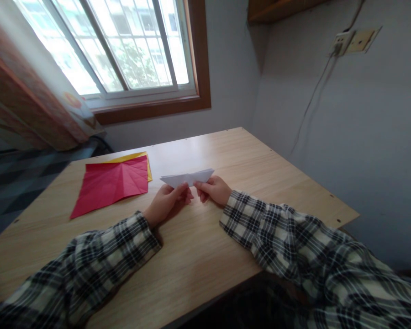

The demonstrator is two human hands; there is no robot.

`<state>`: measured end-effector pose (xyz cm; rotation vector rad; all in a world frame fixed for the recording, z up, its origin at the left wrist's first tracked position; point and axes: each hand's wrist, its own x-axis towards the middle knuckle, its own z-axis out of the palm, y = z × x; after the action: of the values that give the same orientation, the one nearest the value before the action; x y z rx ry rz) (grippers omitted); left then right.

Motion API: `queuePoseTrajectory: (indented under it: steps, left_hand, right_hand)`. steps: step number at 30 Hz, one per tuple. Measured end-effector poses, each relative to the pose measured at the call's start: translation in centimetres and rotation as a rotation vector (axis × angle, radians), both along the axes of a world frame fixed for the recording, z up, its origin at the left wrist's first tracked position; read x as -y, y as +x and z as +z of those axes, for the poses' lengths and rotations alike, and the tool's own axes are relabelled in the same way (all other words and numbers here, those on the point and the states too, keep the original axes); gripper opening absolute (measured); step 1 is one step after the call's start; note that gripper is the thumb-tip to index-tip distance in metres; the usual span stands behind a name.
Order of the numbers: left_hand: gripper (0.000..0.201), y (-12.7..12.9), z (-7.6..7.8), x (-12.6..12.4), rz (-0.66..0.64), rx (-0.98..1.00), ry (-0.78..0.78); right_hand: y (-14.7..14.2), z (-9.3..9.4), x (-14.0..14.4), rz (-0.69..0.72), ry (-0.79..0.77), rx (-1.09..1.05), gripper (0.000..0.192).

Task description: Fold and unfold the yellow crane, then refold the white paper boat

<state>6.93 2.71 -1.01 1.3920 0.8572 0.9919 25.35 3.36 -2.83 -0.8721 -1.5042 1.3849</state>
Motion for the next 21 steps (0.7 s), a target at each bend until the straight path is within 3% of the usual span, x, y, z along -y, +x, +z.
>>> queuePoseTrajectory:
  steps: [11, 21]
  left_hand:
    - [0.052, -0.47, 0.07, -0.04, -0.092, -0.197, 0.196]
    - [0.057, -0.24, 0.47, 0.34, -0.144, -0.171, 0.186]
  right_hand:
    - [0.01, 0.31, 0.12, 0.186, 0.096, 0.069, 0.050]
    - [0.00, 0.00, -0.12, 0.172, 0.094, 0.053, 0.051]
